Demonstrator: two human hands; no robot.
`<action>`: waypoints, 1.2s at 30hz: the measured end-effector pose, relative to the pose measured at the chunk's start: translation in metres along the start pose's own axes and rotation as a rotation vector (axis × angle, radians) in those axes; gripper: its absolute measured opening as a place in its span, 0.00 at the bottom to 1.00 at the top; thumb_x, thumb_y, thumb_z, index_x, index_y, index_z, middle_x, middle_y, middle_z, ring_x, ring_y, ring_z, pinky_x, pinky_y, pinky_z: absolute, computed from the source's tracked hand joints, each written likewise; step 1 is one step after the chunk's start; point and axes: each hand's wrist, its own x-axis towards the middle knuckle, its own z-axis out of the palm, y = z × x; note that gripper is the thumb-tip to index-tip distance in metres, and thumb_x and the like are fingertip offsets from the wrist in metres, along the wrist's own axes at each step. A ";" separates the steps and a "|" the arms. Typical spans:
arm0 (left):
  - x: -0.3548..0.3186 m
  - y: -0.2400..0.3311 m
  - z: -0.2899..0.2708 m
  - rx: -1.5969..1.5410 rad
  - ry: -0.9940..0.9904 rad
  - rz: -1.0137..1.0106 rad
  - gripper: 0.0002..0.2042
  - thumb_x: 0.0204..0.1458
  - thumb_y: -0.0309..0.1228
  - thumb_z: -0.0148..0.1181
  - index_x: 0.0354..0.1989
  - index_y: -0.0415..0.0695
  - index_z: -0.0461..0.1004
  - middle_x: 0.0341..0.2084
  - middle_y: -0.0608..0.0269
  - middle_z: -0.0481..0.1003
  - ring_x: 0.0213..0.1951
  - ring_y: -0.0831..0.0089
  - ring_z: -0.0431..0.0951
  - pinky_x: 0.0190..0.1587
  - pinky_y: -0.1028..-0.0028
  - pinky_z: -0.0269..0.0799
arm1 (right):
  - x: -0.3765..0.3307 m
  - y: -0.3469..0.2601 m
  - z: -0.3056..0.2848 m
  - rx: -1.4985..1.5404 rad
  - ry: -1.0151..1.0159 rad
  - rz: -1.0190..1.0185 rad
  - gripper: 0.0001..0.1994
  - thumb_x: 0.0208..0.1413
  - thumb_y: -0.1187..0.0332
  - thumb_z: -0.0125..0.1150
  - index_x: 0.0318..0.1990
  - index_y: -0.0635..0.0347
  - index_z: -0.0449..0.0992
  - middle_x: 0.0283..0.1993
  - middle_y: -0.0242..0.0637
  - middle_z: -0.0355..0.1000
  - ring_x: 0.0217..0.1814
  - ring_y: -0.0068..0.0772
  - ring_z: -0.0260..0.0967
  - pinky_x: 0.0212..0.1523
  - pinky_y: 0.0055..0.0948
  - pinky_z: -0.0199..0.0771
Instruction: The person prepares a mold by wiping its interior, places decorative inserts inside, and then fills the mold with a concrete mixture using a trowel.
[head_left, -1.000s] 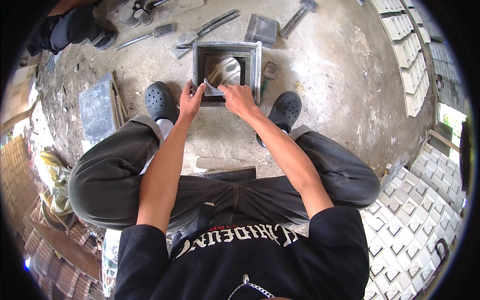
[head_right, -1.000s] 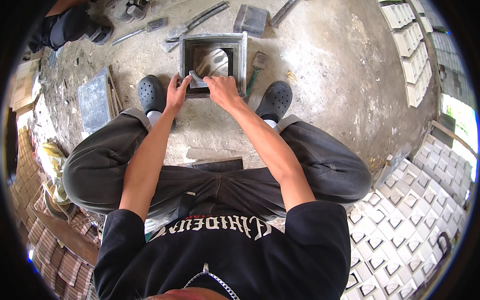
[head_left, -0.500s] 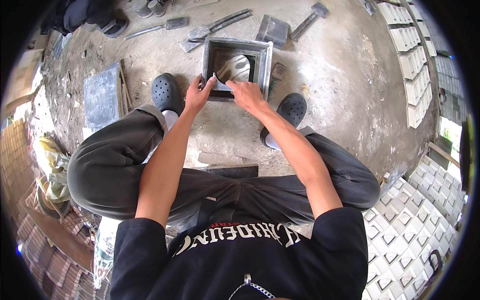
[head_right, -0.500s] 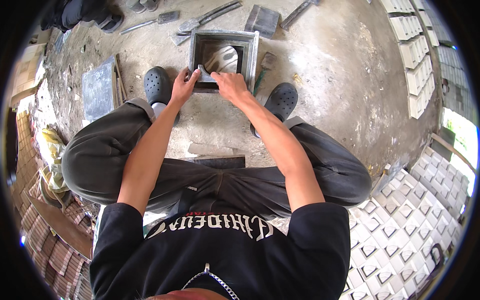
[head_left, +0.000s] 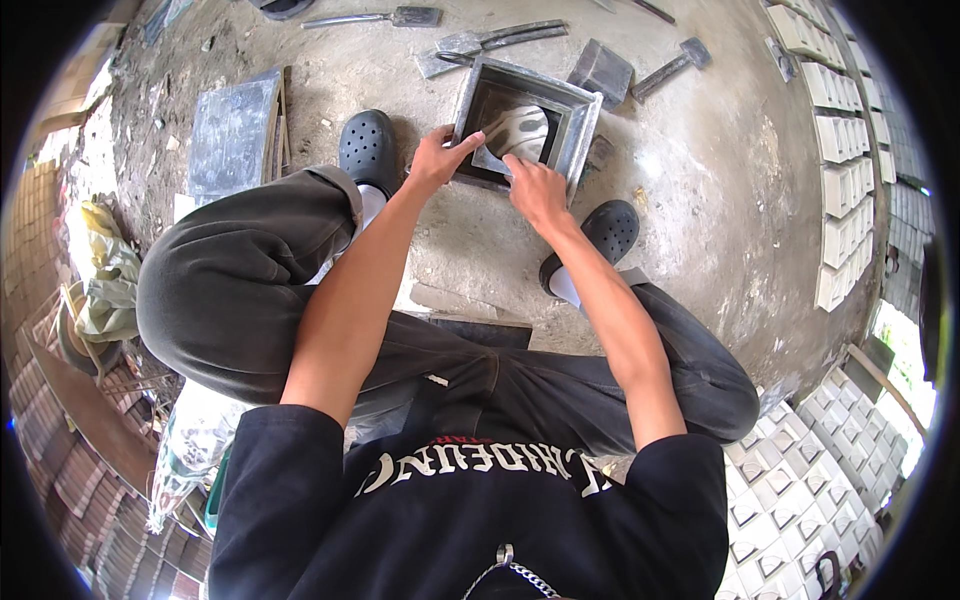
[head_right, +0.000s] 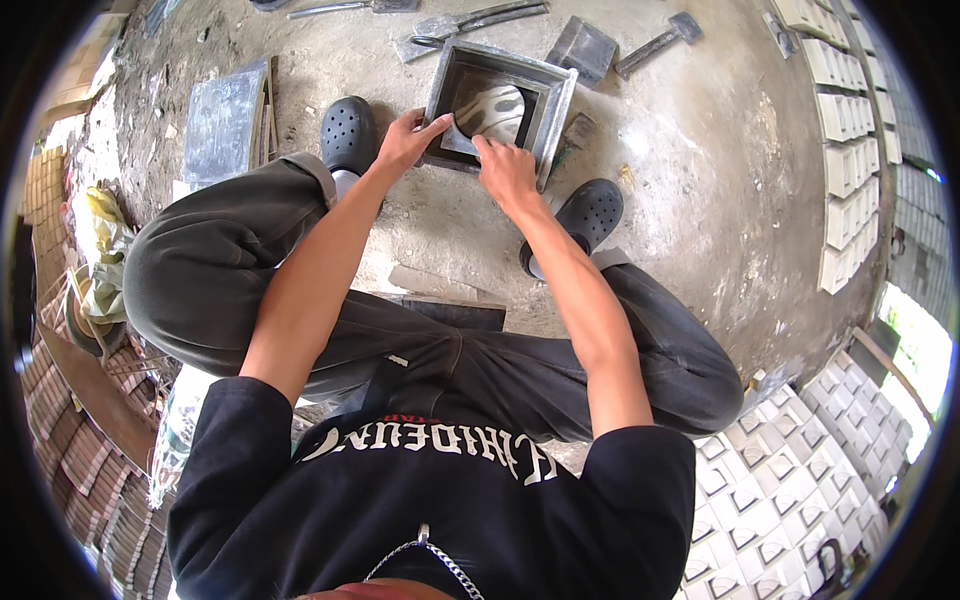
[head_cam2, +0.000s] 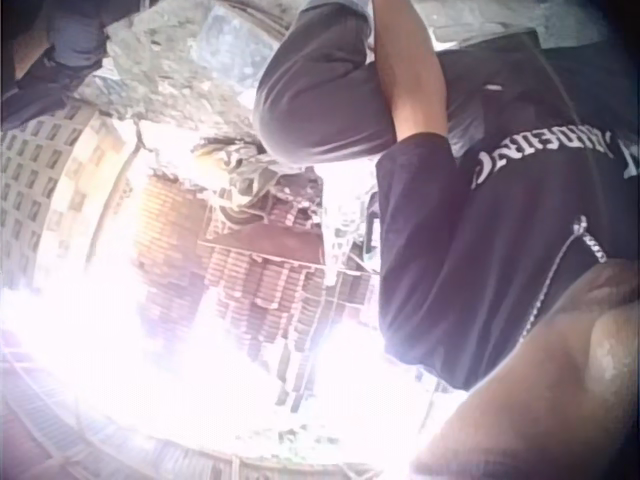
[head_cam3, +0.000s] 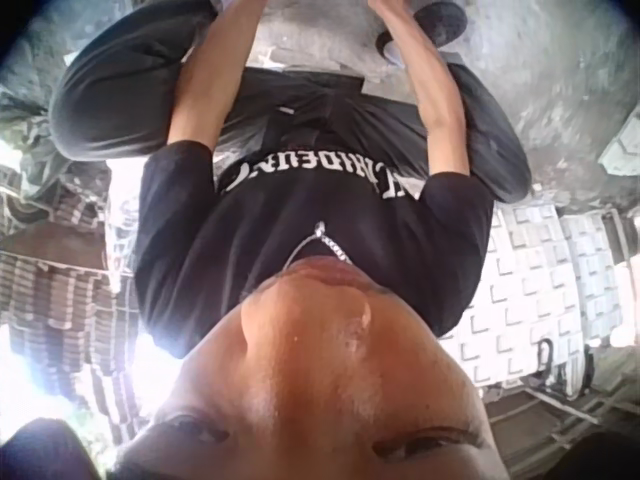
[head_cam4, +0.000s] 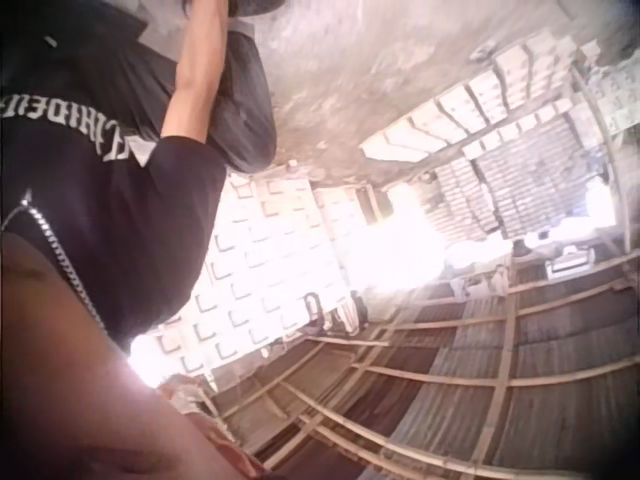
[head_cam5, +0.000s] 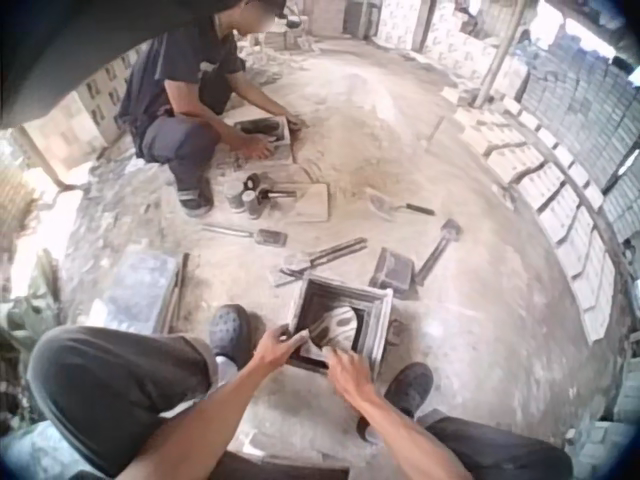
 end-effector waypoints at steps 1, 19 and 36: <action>-0.001 0.002 -0.002 -0.019 -0.015 -0.017 0.36 0.49 0.54 0.65 0.54 0.32 0.72 0.41 0.53 0.78 0.42 0.70 0.77 0.45 0.72 0.72 | -0.001 0.000 0.002 -0.005 0.037 -0.013 0.10 0.51 0.71 0.61 0.42 0.53 0.73 0.33 0.37 0.77 0.35 0.45 0.77 0.31 0.45 0.76; -0.001 -0.007 -0.003 -0.095 -0.092 0.082 0.32 0.50 0.46 0.67 0.55 0.32 0.70 0.42 0.52 0.77 0.42 0.70 0.77 0.44 0.72 0.72 | 0.009 0.004 -0.001 -0.065 -0.166 -0.017 0.10 0.53 0.73 0.54 0.44 0.57 0.72 0.32 0.40 0.77 0.36 0.45 0.78 0.32 0.45 0.77; 0.002 -0.017 0.008 0.243 0.085 0.136 0.32 0.48 0.48 0.66 0.54 0.36 0.70 0.42 0.42 0.78 0.47 0.52 0.78 0.50 0.61 0.71 | 0.013 0.032 -0.023 0.242 -0.404 0.103 0.14 0.59 0.58 0.58 0.43 0.60 0.77 0.41 0.48 0.78 0.45 0.52 0.76 0.42 0.47 0.75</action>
